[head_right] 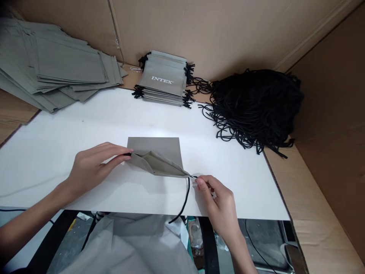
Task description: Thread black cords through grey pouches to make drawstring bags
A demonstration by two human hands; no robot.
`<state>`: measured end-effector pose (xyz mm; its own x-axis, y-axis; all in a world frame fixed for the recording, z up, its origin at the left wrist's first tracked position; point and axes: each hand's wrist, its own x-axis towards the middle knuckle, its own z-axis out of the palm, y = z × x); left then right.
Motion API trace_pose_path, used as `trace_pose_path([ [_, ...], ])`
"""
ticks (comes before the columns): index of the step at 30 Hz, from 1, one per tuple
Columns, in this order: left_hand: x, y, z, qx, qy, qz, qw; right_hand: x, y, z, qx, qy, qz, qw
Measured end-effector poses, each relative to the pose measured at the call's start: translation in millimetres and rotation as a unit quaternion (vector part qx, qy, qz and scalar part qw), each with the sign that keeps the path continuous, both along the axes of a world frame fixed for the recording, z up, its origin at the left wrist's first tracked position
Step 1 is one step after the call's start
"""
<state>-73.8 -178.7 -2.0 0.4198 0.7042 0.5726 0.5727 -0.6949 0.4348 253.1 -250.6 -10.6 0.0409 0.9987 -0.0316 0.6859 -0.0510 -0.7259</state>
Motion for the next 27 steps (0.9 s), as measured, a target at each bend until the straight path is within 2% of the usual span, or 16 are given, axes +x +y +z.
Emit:
trace_pose_path([
  [7, 2, -5, 5.7, 0.060, 0.036, -0.010, 0.997, -2, 5, 9.5, -0.029, -0.031, 0.055, 0.998],
  [14, 8, -12, 9.2, 0.114, 0.070, 0.004, 0.991, -20, 12, 10.5, -0.011, -0.060, 0.162, 0.985],
  [21, 5, -15, 11.6, 0.103, 0.039, 0.011, 0.994, -21, 18, 13.1, 0.008, -0.021, 0.150, 0.988],
  [27, 8, -24, 12.4, 0.130, -0.001, 0.041, 0.991, -15, 21, 14.2, 0.010, -0.006, 0.152, 0.988],
])
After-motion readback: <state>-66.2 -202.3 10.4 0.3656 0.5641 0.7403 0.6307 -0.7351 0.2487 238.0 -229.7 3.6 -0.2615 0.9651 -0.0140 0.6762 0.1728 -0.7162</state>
